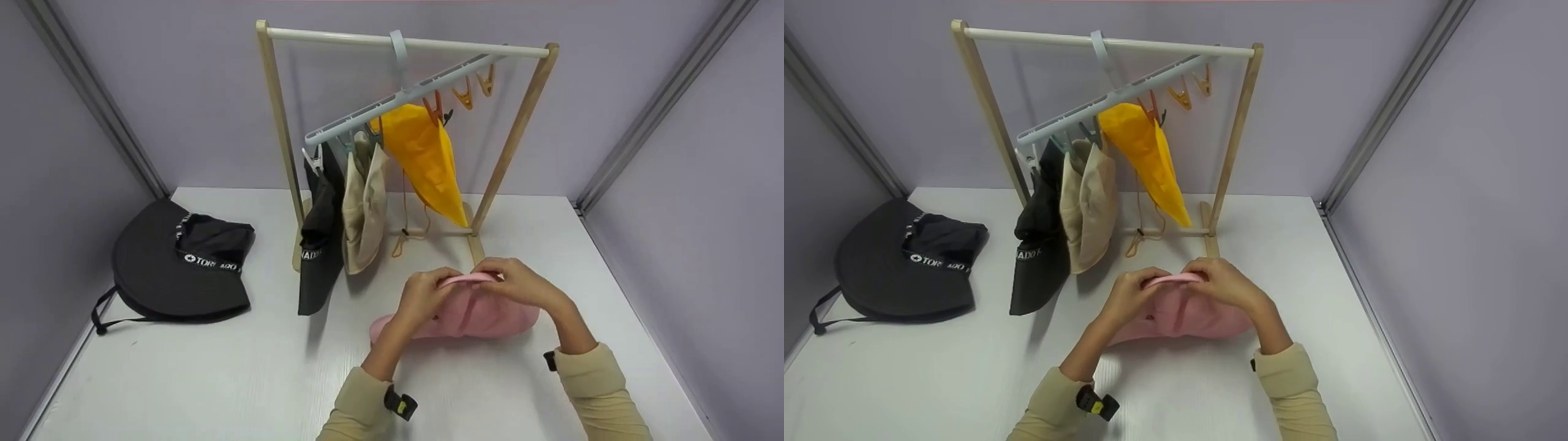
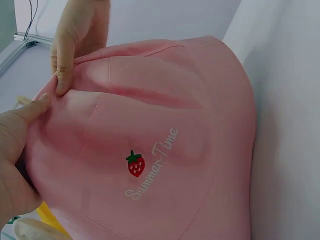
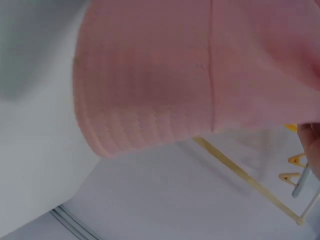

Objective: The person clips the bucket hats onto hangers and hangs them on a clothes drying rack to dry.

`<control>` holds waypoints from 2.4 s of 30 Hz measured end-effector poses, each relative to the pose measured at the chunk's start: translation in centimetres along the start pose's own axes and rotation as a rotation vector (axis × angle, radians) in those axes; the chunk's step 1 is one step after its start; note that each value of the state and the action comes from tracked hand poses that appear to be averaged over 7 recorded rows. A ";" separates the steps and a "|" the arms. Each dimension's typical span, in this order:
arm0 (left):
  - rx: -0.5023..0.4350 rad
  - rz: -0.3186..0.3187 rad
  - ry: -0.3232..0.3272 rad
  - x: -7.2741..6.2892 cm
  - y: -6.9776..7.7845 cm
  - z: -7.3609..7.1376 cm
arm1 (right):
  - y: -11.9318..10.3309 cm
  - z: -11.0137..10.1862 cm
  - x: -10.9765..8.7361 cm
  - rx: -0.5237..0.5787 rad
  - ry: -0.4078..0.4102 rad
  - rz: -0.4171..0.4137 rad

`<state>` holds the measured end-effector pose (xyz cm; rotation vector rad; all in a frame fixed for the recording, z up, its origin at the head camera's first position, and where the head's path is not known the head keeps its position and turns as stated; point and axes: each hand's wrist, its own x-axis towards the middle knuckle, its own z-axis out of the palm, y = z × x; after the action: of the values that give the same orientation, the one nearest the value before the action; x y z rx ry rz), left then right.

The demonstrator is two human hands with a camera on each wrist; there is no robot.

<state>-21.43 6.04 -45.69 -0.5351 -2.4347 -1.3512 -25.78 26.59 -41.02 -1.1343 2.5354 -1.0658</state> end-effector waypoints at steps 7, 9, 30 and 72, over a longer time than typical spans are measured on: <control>-0.030 -0.089 0.031 -0.2 -0.2 -0.1 | -2.7 -6.7 4.2 -0.040 0.117 0.131; -0.036 -0.097 0.031 -0.3 -0.2 -0.1 | -3.1 -8.4 6.4 -0.046 0.272 0.179; -0.067 -0.079 0.035 -0.9 -0.5 0.4 | -2.9 -13.9 20.7 0.267 0.356 0.488; 0.057 -0.086 0.237 3.7 1.3 -1.8 | -6.7 -9.9 20.2 -0.899 0.187 0.489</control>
<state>-24.00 5.79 -42.22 -0.2428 -2.3166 -1.2927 -40.01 14.67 -26.70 -0.4483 3.2755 0.1342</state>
